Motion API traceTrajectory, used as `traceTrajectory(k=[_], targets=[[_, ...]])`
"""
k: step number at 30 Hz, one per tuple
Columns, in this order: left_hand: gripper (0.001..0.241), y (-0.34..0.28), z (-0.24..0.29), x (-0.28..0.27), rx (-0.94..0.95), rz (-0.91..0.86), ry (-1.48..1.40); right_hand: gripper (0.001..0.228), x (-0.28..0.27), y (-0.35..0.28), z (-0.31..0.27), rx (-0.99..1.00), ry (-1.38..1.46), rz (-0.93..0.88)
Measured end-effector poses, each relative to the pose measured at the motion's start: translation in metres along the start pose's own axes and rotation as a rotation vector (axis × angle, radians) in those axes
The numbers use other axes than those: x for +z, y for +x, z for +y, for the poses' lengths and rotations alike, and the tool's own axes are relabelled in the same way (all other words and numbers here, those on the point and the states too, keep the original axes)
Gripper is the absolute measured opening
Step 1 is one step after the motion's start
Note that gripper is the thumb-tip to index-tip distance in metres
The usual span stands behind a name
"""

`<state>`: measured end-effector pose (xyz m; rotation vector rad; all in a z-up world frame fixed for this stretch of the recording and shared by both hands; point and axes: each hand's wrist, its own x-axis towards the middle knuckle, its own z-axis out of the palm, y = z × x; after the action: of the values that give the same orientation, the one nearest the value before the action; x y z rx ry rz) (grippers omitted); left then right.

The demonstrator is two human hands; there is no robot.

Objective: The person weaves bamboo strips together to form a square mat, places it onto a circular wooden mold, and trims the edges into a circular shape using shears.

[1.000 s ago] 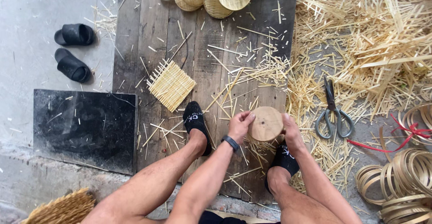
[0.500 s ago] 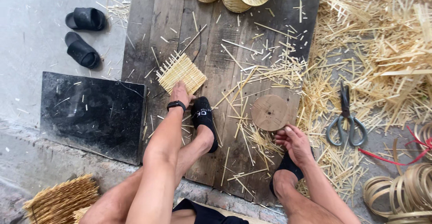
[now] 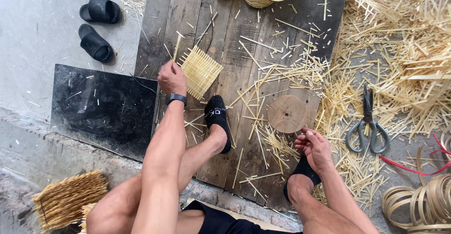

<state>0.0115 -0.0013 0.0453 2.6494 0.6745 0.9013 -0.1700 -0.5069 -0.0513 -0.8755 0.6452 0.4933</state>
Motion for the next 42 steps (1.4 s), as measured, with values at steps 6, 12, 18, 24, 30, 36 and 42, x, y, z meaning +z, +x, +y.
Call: traceTrajectory(k=[6,12,18,24,30,36,42], targets=[[0.012,-0.043,0.131,-0.054,0.708,-0.191,-0.518,0.037,0.009,0.001,-0.017,-0.169,-0.028,0.081],[0.019,-0.189,0.19,-0.076,1.136,-0.717,-0.649,0.025,0.03,0.007,-0.051,-0.134,-0.03,0.101],[0.041,-0.206,0.172,-0.062,0.85,-0.857,-0.66,0.022,0.029,0.024,-0.044,-0.209,-0.396,0.156],[0.038,-0.202,0.139,0.026,-0.622,-1.217,-0.683,0.021,0.031,0.019,-0.039,-0.26,-0.419,0.178],[0.027,-0.218,0.12,0.041,-0.654,-1.27,-0.811,0.024,0.036,0.02,-0.033,-0.36,-0.51,0.222],[0.053,-0.214,0.126,0.029,-0.697,-1.229,-0.808,0.03,0.015,0.0,-0.048,-0.459,-0.559,0.356],[0.057,-0.188,0.11,0.013,-0.809,-1.122,-0.881,0.023,-0.145,-0.087,-0.137,-0.856,-1.268,1.043]])
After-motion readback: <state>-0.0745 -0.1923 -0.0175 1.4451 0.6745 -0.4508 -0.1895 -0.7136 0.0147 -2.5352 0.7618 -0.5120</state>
